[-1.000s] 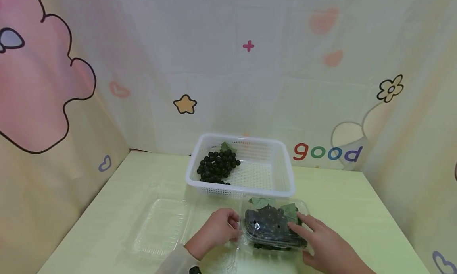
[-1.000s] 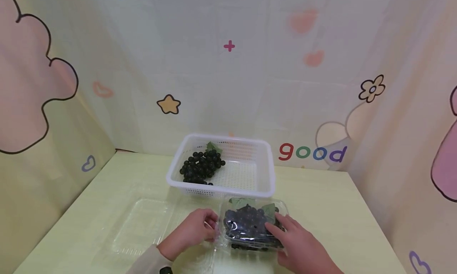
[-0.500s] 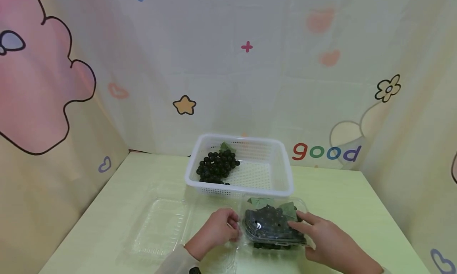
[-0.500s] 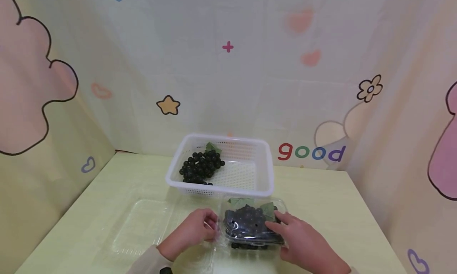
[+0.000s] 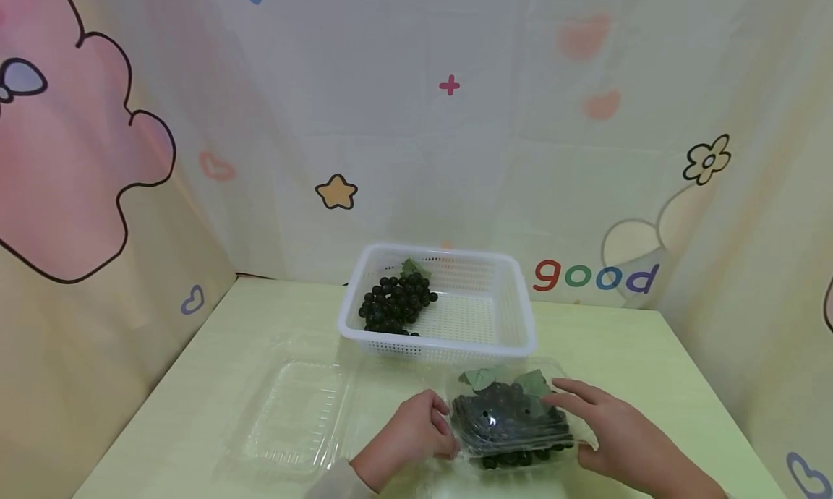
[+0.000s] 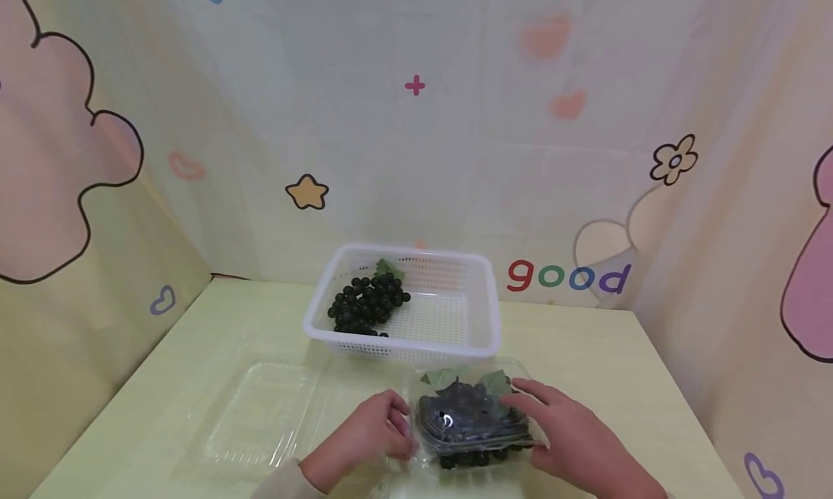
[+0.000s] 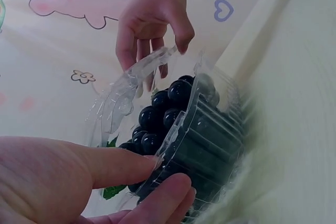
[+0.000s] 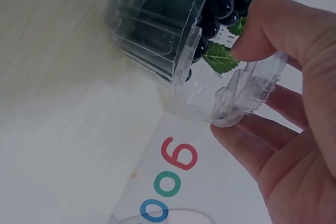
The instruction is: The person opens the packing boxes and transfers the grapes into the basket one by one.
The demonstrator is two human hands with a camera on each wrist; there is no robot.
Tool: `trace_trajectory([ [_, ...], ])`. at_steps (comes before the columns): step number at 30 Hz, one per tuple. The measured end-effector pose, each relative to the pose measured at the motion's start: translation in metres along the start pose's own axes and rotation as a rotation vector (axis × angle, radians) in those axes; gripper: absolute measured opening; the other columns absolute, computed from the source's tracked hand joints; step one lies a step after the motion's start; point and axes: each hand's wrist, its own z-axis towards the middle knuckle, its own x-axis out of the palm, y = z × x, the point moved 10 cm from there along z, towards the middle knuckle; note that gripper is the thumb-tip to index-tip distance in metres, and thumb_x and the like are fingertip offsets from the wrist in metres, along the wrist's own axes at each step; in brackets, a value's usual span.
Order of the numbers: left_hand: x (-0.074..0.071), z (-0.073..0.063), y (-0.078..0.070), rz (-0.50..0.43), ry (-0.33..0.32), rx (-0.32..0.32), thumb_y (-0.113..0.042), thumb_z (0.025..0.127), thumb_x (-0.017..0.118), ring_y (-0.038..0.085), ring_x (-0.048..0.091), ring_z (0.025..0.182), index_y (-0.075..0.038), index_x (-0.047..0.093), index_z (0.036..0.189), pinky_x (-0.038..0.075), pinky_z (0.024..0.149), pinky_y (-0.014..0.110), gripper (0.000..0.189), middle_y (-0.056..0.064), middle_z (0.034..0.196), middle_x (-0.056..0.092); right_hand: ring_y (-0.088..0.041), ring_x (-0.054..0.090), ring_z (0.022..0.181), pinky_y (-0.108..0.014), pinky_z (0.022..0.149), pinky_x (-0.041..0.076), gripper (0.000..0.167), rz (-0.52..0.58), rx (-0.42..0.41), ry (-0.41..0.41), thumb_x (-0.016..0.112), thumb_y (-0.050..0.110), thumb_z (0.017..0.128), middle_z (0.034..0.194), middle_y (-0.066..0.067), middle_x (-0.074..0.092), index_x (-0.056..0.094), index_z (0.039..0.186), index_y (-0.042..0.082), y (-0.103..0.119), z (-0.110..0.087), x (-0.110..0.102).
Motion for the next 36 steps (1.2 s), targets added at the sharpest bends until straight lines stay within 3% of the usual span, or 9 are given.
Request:
trace_trajectory([
  [3, 0.008, -0.002, -0.001, -0.006, 0.006, 0.006, -0.006, 0.082, 0.084, 0.018, 0.067, 0.076, -0.004, 0.056, 0.113, 0.056, 0.084, 0.045, 0.042, 0.004, 0.086, 0.070, -0.007, 0.069, 0.085, -0.017, 0.051, 0.038, 0.069, -0.021, -0.021, -0.032, 0.075, -0.004, 0.071, 0.150, -0.014, 0.053, 0.063, 0.134, 0.021, -0.003, -0.004, -0.004],
  [6, 0.018, -0.002, -0.001, -0.037, 0.014, 0.004, -0.007, 0.082, 0.084, 0.018, 0.069, 0.074, -0.005, 0.053, 0.112, 0.056, 0.087, 0.045, 0.043, 0.003, 0.085, 0.071, -0.019, 0.071, 0.097, -0.016, 0.052, 0.036, 0.070, -0.044, -0.041, -0.065, 0.074, -0.006, 0.069, 0.149, -0.013, 0.055, 0.064, 0.133, 0.021, -0.007, -0.007, -0.008],
  [10, 0.031, -0.002, -0.003, -0.101, 0.004, 0.001, -0.006, 0.082, 0.085, 0.018, 0.070, 0.070, -0.006, 0.051, 0.111, 0.057, 0.080, 0.039, 0.044, 0.004, 0.085, 0.069, -0.027, 0.070, 0.106, -0.016, 0.056, 0.038, 0.070, -0.043, -0.034, -0.076, 0.075, -0.009, 0.068, 0.149, -0.014, 0.055, 0.065, 0.131, 0.019, -0.017, -0.011, -0.012],
  [18, 0.057, 0.006, -0.006, -0.233, -0.024, -0.009, -0.004, 0.081, 0.085, 0.018, 0.070, 0.067, -0.007, 0.047, 0.110, 0.058, 0.074, 0.035, 0.048, 0.006, 0.087, 0.064, -0.032, 0.070, 0.111, -0.014, 0.054, 0.034, 0.078, -0.094, -0.078, -0.219, 0.070, -0.019, 0.060, 0.144, -0.011, 0.060, 0.067, 0.129, 0.018, -0.034, -0.018, -0.024],
  [24, 0.071, 0.013, -0.012, -0.265, -0.043, 0.020, -0.005, 0.080, 0.086, 0.016, 0.069, 0.067, -0.008, 0.046, 0.108, 0.054, 0.069, 0.029, 0.049, 0.004, 0.088, 0.061, -0.039, 0.066, 0.116, -0.014, 0.057, 0.037, 0.079, -0.098, -0.077, -0.229, 0.068, -0.021, 0.060, 0.143, -0.013, 0.061, 0.067, 0.129, 0.016, -0.049, -0.016, -0.029],
  [29, 0.081, 0.020, -0.017, -0.281, -0.057, 0.053, -0.004, 0.080, 0.086, 0.018, 0.071, 0.067, -0.009, 0.045, 0.107, 0.051, 0.067, 0.028, 0.049, 0.004, 0.087, 0.060, -0.040, 0.067, 0.113, -0.014, 0.058, 0.037, 0.076, -0.109, -0.092, -0.220, 0.069, -0.021, 0.060, 0.141, -0.016, 0.063, 0.068, 0.128, 0.013, -0.057, -0.012, -0.033],
  [32, 0.089, 0.026, -0.020, -0.279, -0.074, 0.041, -0.005, 0.081, 0.086, 0.017, 0.070, 0.067, -0.010, 0.045, 0.107, 0.052, 0.068, 0.029, 0.049, 0.004, 0.088, 0.059, -0.033, 0.071, 0.102, -0.015, 0.055, 0.036, 0.075, -0.107, -0.100, -0.218, 0.069, -0.021, 0.059, 0.139, -0.018, 0.063, 0.068, 0.127, 0.012, -0.063, -0.011, -0.035],
  [34, 0.093, 0.029, -0.023, -0.278, -0.090, 0.034, -0.006, 0.080, 0.086, 0.016, 0.068, 0.066, -0.010, 0.045, 0.107, 0.051, 0.069, 0.029, 0.050, 0.003, 0.087, 0.059, -0.019, 0.072, 0.086, -0.015, 0.053, 0.035, 0.075, -0.092, -0.098, -0.215, 0.068, -0.021, 0.059, 0.138, -0.019, 0.063, 0.067, 0.127, 0.011, -0.067, -0.011, -0.036],
  [36, 0.096, 0.032, -0.026, -0.280, -0.104, 0.032, -0.005, 0.080, 0.086, 0.015, 0.066, 0.065, -0.011, 0.044, 0.107, 0.050, 0.068, 0.029, 0.050, 0.003, 0.086, 0.058, -0.005, 0.063, 0.067, -0.016, 0.050, 0.032, 0.074, -0.079, -0.089, -0.203, 0.069, -0.020, 0.060, 0.139, -0.022, 0.062, 0.066, 0.128, 0.010, -0.072, -0.009, -0.037],
])
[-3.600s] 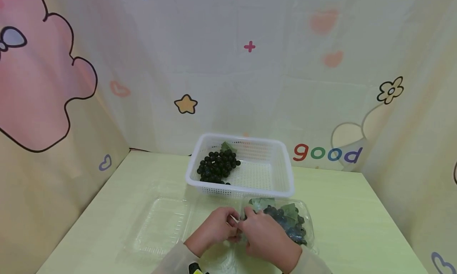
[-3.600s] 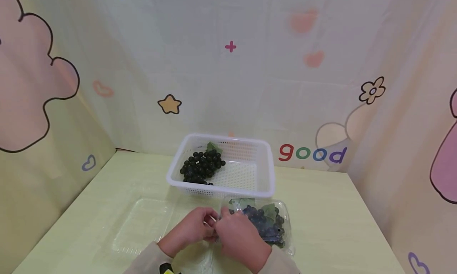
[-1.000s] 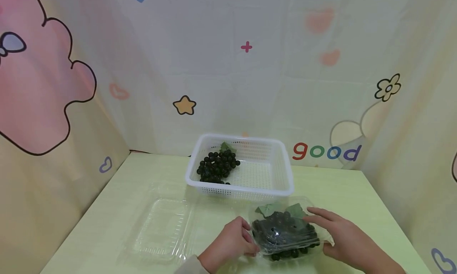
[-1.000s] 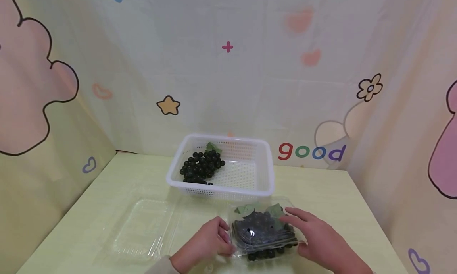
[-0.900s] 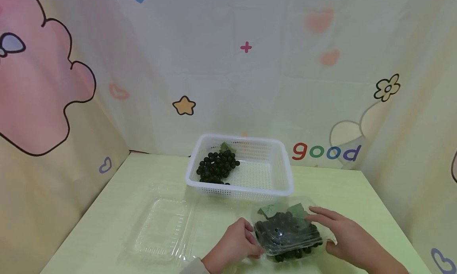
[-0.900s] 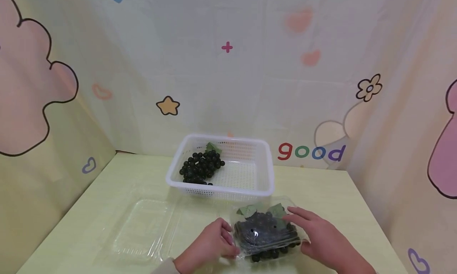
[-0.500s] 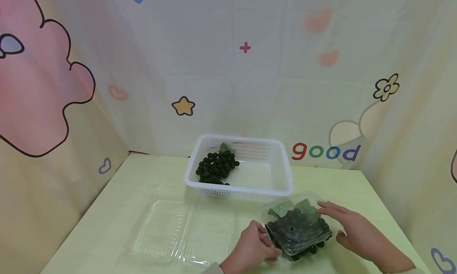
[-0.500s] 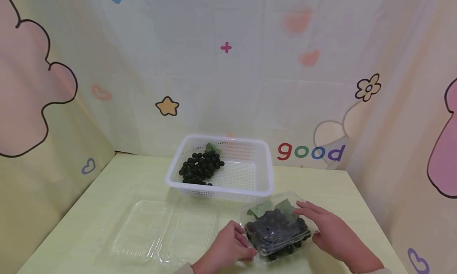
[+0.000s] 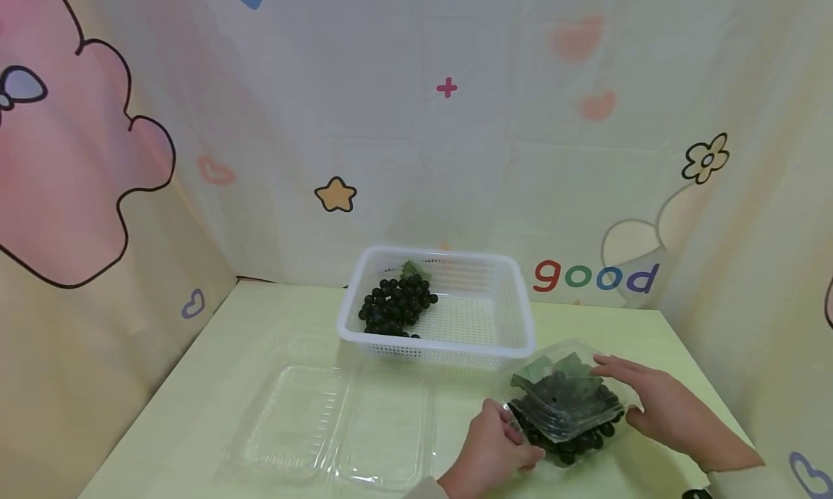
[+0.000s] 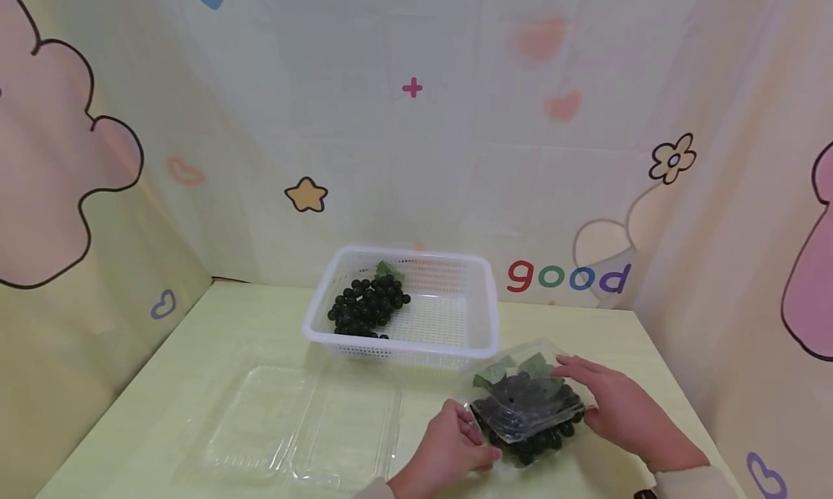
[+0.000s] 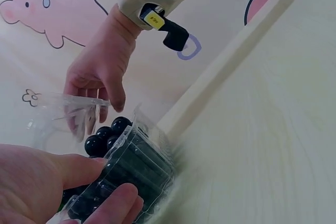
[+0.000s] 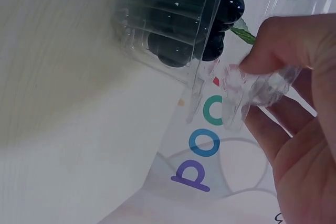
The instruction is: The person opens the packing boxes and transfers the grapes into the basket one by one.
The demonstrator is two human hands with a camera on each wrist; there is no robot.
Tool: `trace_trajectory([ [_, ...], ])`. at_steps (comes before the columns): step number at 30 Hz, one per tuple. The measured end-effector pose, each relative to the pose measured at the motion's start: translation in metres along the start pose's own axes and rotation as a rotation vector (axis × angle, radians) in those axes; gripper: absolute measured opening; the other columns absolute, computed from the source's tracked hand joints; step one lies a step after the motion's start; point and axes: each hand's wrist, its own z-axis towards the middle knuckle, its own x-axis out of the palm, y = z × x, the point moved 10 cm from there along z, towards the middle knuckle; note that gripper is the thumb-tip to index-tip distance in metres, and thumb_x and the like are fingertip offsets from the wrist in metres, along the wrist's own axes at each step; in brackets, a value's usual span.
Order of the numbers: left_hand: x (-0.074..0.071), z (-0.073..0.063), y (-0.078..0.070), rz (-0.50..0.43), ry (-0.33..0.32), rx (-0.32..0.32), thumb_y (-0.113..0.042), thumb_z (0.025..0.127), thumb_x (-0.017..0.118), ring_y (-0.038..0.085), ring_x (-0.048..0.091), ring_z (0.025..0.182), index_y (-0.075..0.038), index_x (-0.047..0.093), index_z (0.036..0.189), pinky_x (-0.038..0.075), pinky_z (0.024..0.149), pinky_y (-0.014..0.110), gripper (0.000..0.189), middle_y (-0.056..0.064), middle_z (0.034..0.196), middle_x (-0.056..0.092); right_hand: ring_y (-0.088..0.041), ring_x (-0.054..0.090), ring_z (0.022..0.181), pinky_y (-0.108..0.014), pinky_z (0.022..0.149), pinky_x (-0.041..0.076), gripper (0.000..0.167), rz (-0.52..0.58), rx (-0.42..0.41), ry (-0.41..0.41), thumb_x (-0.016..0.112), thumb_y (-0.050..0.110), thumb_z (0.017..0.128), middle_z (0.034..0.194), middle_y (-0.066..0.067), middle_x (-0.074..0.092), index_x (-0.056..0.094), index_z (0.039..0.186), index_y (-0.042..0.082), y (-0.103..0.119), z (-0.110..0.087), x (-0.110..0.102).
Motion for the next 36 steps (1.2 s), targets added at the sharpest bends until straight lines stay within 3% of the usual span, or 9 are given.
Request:
trace_trajectory([
  [6, 0.012, 0.007, -0.008, 0.007, -0.006, 0.012, -0.004, 0.081, 0.085, 0.014, 0.057, 0.067, -0.010, 0.043, 0.105, 0.043, 0.067, 0.029, 0.049, 0.004, 0.085, 0.056, 0.008, 0.034, 0.053, -0.017, 0.050, 0.034, 0.072, 0.001, 0.043, 0.021, 0.075, -0.015, 0.063, 0.140, -0.021, 0.062, 0.065, 0.130, 0.010, -0.015, 0.001, -0.006],
  [10, 0.018, 0.013, -0.010, -0.021, -0.004, -0.007, -0.004, 0.081, 0.085, 0.016, 0.050, 0.070, -0.010, 0.044, 0.104, 0.041, 0.066, 0.031, 0.048, 0.004, 0.085, 0.054, -0.016, 0.065, 0.078, -0.017, 0.053, 0.036, 0.070, -0.005, 0.061, 0.017, 0.077, -0.014, 0.064, 0.138, -0.018, 0.064, 0.066, 0.128, 0.011, -0.024, 0.003, -0.010],
  [13, 0.022, 0.017, -0.011, -0.025, -0.008, -0.019, -0.004, 0.081, 0.085, 0.017, 0.048, 0.072, -0.010, 0.044, 0.103, 0.041, 0.066, 0.033, 0.048, 0.005, 0.085, 0.053, -0.028, 0.067, 0.107, -0.018, 0.053, 0.037, 0.068, 0.006, 0.077, 0.013, 0.077, -0.014, 0.064, 0.136, -0.017, 0.066, 0.068, 0.126, 0.012, -0.032, 0.004, -0.014],
  [17, 0.025, 0.020, -0.012, -0.018, -0.009, -0.028, -0.003, 0.081, 0.085, 0.018, 0.048, 0.072, -0.010, 0.044, 0.104, 0.042, 0.067, 0.035, 0.048, 0.006, 0.086, 0.054, -0.006, 0.053, 0.068, -0.020, 0.048, 0.036, 0.065, 0.095, 0.160, 0.085, 0.074, -0.012, 0.069, 0.141, -0.019, 0.063, 0.068, 0.128, 0.011, -0.049, 0.007, -0.017],
  [20, 0.027, 0.022, -0.014, -0.002, -0.004, -0.034, -0.003, 0.082, 0.085, 0.019, 0.050, 0.072, -0.010, 0.044, 0.105, 0.044, 0.068, 0.036, 0.047, 0.006, 0.086, 0.055, 0.000, 0.043, 0.067, -0.021, 0.048, 0.037, 0.062, 0.140, 0.216, 0.152, 0.074, -0.010, 0.072, 0.143, -0.021, 0.060, 0.067, 0.130, 0.011, -0.059, 0.010, -0.020],
  [24, 0.029, 0.024, -0.015, 0.030, -0.003, -0.032, -0.005, 0.082, 0.085, 0.018, 0.051, 0.071, -0.011, 0.045, 0.106, 0.045, 0.070, 0.037, 0.047, 0.006, 0.085, 0.056, -0.003, 0.050, 0.085, -0.023, 0.051, 0.040, 0.060, 0.144, 0.232, 0.202, 0.074, -0.008, 0.073, 0.143, -0.021, 0.061, 0.068, 0.130, 0.010, -0.065, 0.016, -0.027],
  [30, 0.032, 0.027, -0.017, 0.037, 0.000, -0.021, -0.005, 0.082, 0.085, 0.019, 0.050, 0.071, -0.011, 0.045, 0.106, 0.045, 0.070, 0.037, 0.047, 0.006, 0.084, 0.055, -0.026, 0.063, 0.104, -0.024, 0.062, 0.045, 0.058, 0.100, 0.231, 0.246, 0.075, -0.006, 0.074, 0.139, -0.017, 0.064, 0.069, 0.129, 0.012, -0.070, 0.023, -0.038],
  [33, 0.034, 0.029, -0.019, 0.044, 0.001, -0.018, -0.005, 0.082, 0.085, 0.018, 0.053, 0.070, -0.011, 0.045, 0.106, 0.046, 0.070, 0.037, 0.047, 0.005, 0.083, 0.056, -0.048, 0.057, 0.126, -0.036, 0.079, 0.057, 0.056, 0.090, 0.236, 0.275, 0.077, -0.002, 0.076, 0.136, -0.017, 0.066, 0.069, 0.129, 0.011, -0.075, 0.026, -0.041],
  [36, 0.035, 0.030, -0.021, 0.063, 0.000, -0.016, -0.006, 0.082, 0.085, 0.018, 0.055, 0.070, -0.011, 0.046, 0.107, 0.047, 0.070, 0.036, 0.046, 0.004, 0.083, 0.057, -0.052, 0.054, 0.129, -0.044, 0.089, 0.059, 0.055, 0.116, 0.259, 0.318, 0.078, 0.004, 0.078, 0.137, -0.021, 0.064, 0.069, 0.131, 0.008, -0.082, 0.031, -0.044],
])
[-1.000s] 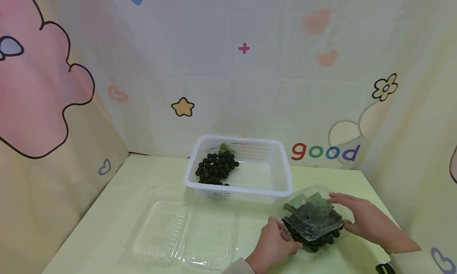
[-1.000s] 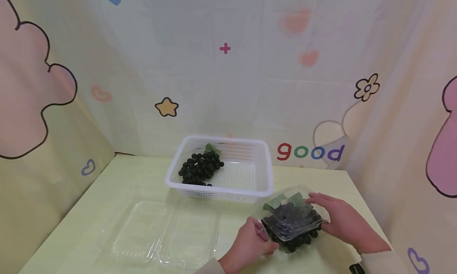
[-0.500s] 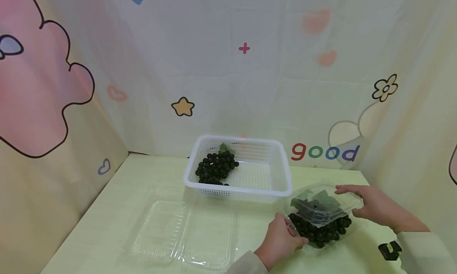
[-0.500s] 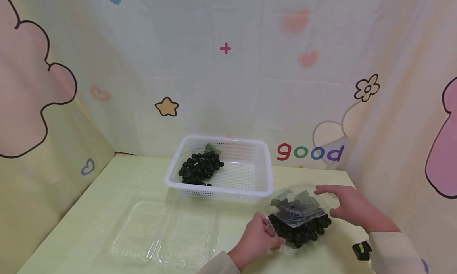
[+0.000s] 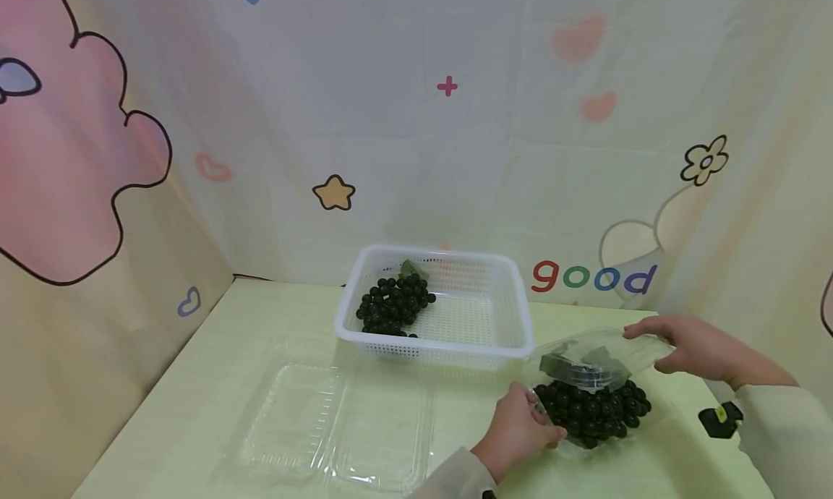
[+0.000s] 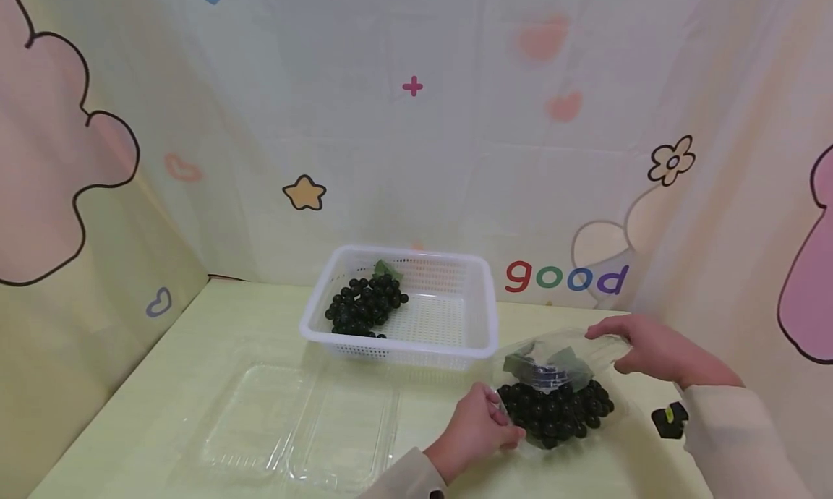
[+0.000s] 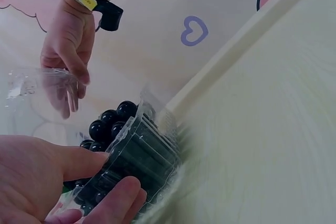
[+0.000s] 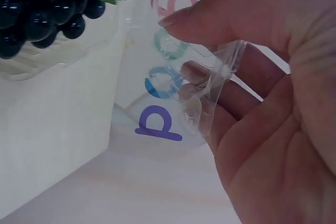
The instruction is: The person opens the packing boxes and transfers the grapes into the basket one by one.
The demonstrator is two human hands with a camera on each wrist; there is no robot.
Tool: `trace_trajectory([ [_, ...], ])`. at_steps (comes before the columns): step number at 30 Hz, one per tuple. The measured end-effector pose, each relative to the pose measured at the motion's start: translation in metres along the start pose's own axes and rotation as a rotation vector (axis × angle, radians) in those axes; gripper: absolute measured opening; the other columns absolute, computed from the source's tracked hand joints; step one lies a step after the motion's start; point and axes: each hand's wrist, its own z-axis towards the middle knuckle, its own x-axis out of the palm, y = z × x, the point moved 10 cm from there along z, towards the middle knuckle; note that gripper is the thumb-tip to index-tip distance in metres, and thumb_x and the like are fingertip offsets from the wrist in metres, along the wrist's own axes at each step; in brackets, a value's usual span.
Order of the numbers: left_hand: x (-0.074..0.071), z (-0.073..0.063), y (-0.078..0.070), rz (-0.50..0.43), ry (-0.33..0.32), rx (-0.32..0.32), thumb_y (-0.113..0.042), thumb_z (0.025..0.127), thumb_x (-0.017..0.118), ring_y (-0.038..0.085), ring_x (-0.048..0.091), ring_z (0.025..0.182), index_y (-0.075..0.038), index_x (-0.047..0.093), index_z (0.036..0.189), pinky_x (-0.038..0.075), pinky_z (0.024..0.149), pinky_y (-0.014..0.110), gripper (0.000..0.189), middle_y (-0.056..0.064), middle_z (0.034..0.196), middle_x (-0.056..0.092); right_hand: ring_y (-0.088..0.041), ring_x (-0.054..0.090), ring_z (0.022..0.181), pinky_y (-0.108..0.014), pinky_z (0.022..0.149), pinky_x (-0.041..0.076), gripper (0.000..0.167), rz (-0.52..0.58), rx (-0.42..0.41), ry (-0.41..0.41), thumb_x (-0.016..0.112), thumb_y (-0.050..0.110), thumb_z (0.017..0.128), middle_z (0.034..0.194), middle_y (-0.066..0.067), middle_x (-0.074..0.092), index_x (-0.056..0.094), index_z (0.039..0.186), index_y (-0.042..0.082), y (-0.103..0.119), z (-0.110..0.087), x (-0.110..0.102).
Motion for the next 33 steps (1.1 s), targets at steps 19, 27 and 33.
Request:
trace_trajectory([
  [19, -0.007, 0.014, -0.012, 0.076, -0.019, 0.074, 0.000, 0.085, 0.076, 0.016, 0.068, 0.061, -0.010, 0.056, 0.098, 0.048, 0.060, 0.027, 0.026, -0.001, 0.076, 0.064, 0.009, 0.060, 0.101, -0.021, 0.080, 0.054, 0.052, 0.207, 0.129, 0.009, 0.075, 0.029, 0.094, 0.132, -0.024, 0.067, 0.065, 0.134, -0.002, -0.036, 0.017, -0.031],
  [27, -0.022, 0.014, -0.019, 0.168, -0.045, 0.109, -0.001, 0.086, 0.074, 0.013, 0.065, 0.056, -0.007, 0.059, 0.089, 0.046, 0.057, 0.024, 0.017, -0.001, 0.069, 0.061, -0.005, 0.073, 0.099, -0.029, 0.086, 0.061, 0.060, 0.461, 0.187, 0.007, 0.064, 0.024, 0.102, 0.132, -0.026, 0.065, 0.047, 0.144, -0.015, -0.057, 0.011, -0.026],
  [33, -0.036, 0.016, -0.024, 0.270, -0.059, 0.145, -0.003, 0.085, 0.076, 0.009, 0.061, 0.060, -0.005, 0.061, 0.086, 0.048, 0.057, 0.024, 0.015, -0.001, 0.077, 0.060, -0.011, 0.075, 0.100, -0.033, 0.087, 0.062, 0.066, 0.643, 0.274, -0.031, 0.060, 0.029, 0.105, 0.119, -0.001, 0.074, 0.040, 0.147, -0.017, -0.080, 0.003, -0.016],
])
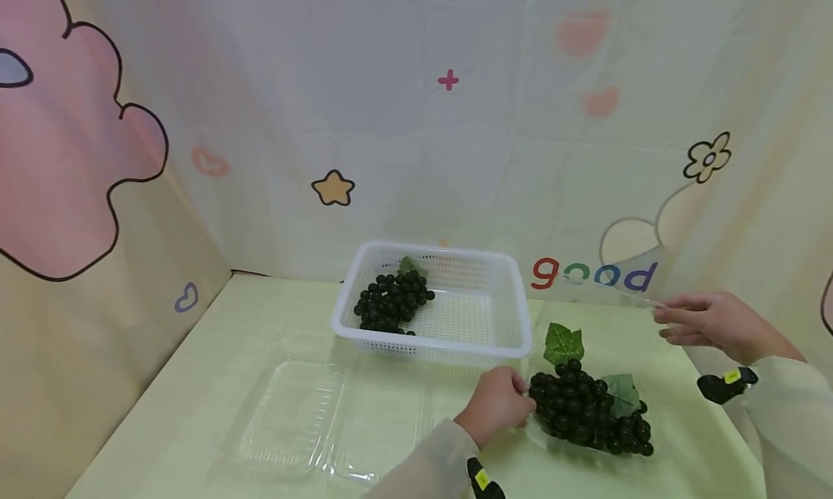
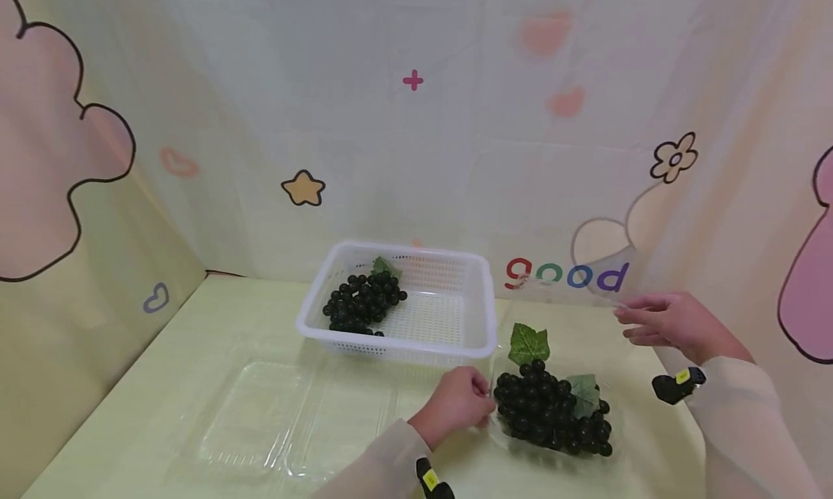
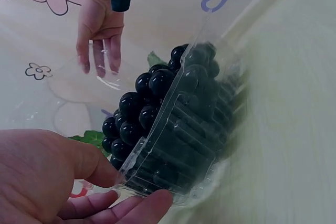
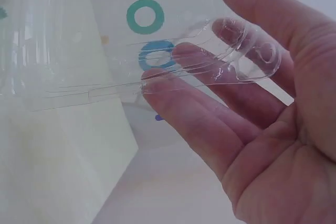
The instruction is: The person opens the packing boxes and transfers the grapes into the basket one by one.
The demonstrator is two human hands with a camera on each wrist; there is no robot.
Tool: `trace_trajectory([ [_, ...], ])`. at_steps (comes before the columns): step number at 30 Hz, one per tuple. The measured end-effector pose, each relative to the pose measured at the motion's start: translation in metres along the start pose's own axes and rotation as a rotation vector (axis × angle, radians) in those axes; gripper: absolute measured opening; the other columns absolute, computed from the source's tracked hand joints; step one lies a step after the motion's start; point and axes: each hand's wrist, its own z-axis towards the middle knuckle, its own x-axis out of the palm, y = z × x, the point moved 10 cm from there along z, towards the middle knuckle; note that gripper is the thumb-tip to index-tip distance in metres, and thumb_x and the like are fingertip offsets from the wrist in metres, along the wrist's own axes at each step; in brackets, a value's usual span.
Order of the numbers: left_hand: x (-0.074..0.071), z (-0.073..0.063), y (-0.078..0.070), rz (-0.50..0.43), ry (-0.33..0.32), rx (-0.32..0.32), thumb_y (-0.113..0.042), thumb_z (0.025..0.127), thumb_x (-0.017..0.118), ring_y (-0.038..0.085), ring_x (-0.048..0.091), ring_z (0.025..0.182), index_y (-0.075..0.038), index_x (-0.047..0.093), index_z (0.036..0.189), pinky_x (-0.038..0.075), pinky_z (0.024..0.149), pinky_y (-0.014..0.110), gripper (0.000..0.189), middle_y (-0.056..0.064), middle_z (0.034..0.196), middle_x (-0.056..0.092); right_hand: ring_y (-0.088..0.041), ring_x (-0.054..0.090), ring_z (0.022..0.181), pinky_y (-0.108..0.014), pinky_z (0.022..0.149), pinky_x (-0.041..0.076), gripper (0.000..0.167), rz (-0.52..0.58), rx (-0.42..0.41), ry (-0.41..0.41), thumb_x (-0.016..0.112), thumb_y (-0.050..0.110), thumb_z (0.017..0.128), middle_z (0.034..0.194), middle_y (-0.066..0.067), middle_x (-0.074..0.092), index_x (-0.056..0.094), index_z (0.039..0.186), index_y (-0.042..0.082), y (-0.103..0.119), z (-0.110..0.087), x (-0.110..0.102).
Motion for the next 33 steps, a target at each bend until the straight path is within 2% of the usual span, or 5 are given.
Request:
trace_trajectory([
  [4, -0.010, 0.000, 0.000, 0.084, -0.001, 0.026, -0.003, 0.085, 0.075, 0.008, 0.053, 0.059, -0.011, 0.054, 0.075, 0.043, 0.054, 0.023, 0.025, -0.004, 0.071, 0.053, -0.016, 0.077, 0.099, -0.032, 0.084, 0.062, 0.044, 0.133, 0.015, -0.010, 0.057, 0.027, 0.106, 0.107, 0.015, 0.075, 0.058, 0.139, -0.003, -0.016, -0.002, 0.002],
  [9, -0.019, -0.002, -0.002, 0.149, 0.018, 0.040, -0.002, 0.084, 0.074, 0.008, 0.046, 0.049, -0.017, 0.040, 0.064, 0.035, 0.051, 0.022, 0.042, -0.007, 0.060, 0.035, -0.021, 0.078, 0.096, -0.033, 0.084, 0.062, 0.021, 0.341, 0.023, 0.016, 0.056, 0.015, 0.106, 0.104, 0.009, 0.077, 0.074, 0.108, 0.025, -0.031, -0.005, 0.010],
  [13, -0.024, -0.004, -0.004, 0.208, 0.034, 0.053, -0.003, 0.083, 0.075, 0.008, 0.048, 0.048, -0.018, 0.038, 0.061, 0.034, 0.051, 0.021, 0.045, -0.007, 0.057, 0.037, -0.023, 0.078, 0.095, -0.035, 0.085, 0.061, 0.017, 0.437, 0.074, 0.006, 0.060, 0.011, 0.103, 0.102, 0.003, 0.077, 0.075, 0.107, 0.018, -0.049, -0.005, 0.020],
  [27, -0.040, -0.005, 0.004, 0.232, 0.130, 0.046, 0.000, 0.089, 0.066, 0.011, 0.046, 0.051, -0.012, 0.050, 0.068, 0.034, 0.048, 0.025, 0.030, -0.003, 0.058, 0.046, -0.018, 0.077, 0.085, -0.029, 0.078, 0.062, 0.022, 0.473, 0.339, 0.001, 0.062, 0.014, 0.103, 0.095, -0.003, 0.079, 0.075, 0.110, -0.002, -0.118, -0.008, 0.060],
  [33, -0.045, -0.007, 0.004, 0.216, 0.139, 0.048, 0.001, 0.090, 0.067, 0.012, 0.054, 0.054, -0.009, 0.055, 0.076, 0.041, 0.050, 0.026, 0.021, 0.000, 0.069, 0.053, -0.017, 0.077, 0.080, -0.028, 0.073, 0.062, 0.022, 0.507, 0.352, 0.004, 0.060, 0.009, 0.103, 0.090, -0.006, 0.079, 0.070, 0.114, -0.006, -0.128, -0.009, 0.075],
])
